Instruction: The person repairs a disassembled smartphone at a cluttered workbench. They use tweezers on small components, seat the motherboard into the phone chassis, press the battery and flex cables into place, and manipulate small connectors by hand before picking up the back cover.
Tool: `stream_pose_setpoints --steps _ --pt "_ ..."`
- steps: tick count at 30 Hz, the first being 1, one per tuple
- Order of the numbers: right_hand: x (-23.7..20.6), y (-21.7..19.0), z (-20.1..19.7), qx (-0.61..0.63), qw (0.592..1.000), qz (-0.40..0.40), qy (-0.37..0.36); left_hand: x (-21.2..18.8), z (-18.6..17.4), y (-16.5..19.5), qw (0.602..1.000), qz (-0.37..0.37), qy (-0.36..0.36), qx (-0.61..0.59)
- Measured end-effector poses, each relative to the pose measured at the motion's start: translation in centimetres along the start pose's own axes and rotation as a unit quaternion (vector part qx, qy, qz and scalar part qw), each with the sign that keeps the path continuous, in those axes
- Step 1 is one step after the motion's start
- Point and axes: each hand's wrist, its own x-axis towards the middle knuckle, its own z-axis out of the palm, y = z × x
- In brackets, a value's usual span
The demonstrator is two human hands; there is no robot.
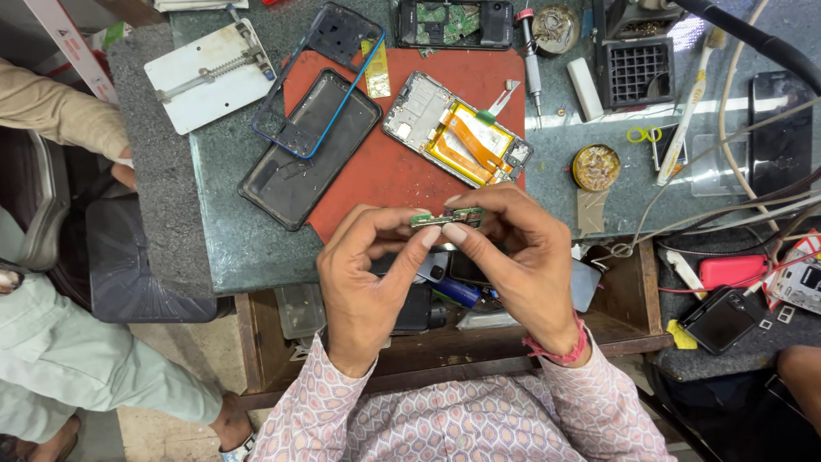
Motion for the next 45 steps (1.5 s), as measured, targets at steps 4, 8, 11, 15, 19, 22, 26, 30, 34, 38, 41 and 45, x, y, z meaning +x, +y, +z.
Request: stream_pose_setpoints --steps 4,8,11,15,19,22,26,30,34,38,41,45 --pt "0.2 0.3 0.1 -0.062 0.998 -0.019 0.012 0.1 -0.4 -0.1 0.999 0.026 0.019 0.039" --pt "0.4 0.6 0.2 -0.071 0.997 -0.006 0.026 0.1 -0.4 -0.2 0.996 0.045 0.03 0.071" --pt "0.4 0.8 0.2 -0.058 0.998 -0.011 0.021 0.1 -0.5 -0.2 0.995 0.058 0.032 0.081" --pt "0.3 1.0 0.2 -0.07 0.997 -0.012 0.023 0.1 -0.6 -0.1 0.992 0.077 0.033 0.099" --pt "0.5 0.8 0.3 -0.078 0.997 -0.004 0.024 0.0 -0.6 -0.1 0.991 0.074 0.032 0.111" --pt "0.9 0.0 0.0 -0.077 0.997 0.022 0.003 -0.1 -0.5 -0.3 0.996 0.039 0.023 0.071" --pt "1.1 -1.3 -0.4 0.051 0.991 0.112 -0.043 -0.4 -0.3 -0.9 0.995 -0.068 -0.003 -0.072" --pt "0.7 -1.7 -0.7 0.028 0.996 0.077 -0.027 -0.6 -0.1 -1.5 0.986 -0.087 -0.013 -0.144" --pt "0.1 -1.2 -1.4 -0.005 0.998 0.06 0.015 -0.8 0.0 -1.8 0.985 -0.087 -0.013 -0.151" --pt "-0.4 -0.5 -2.0 0.041 0.999 0.027 0.017 -0.8 0.1 -1.9 0.983 -0.093 -0.012 -0.16" --pt "-0.7 -0.4 -2.4 0.051 0.998 0.034 0.015 -0.9 0.2 -1.9 0.979 -0.102 -0.017 -0.175" --pt "-0.9 -0.3 -2.4 0.051 0.998 0.039 0.019 -0.9 0.3 -2.0 0.978 -0.1 -0.02 -0.18"
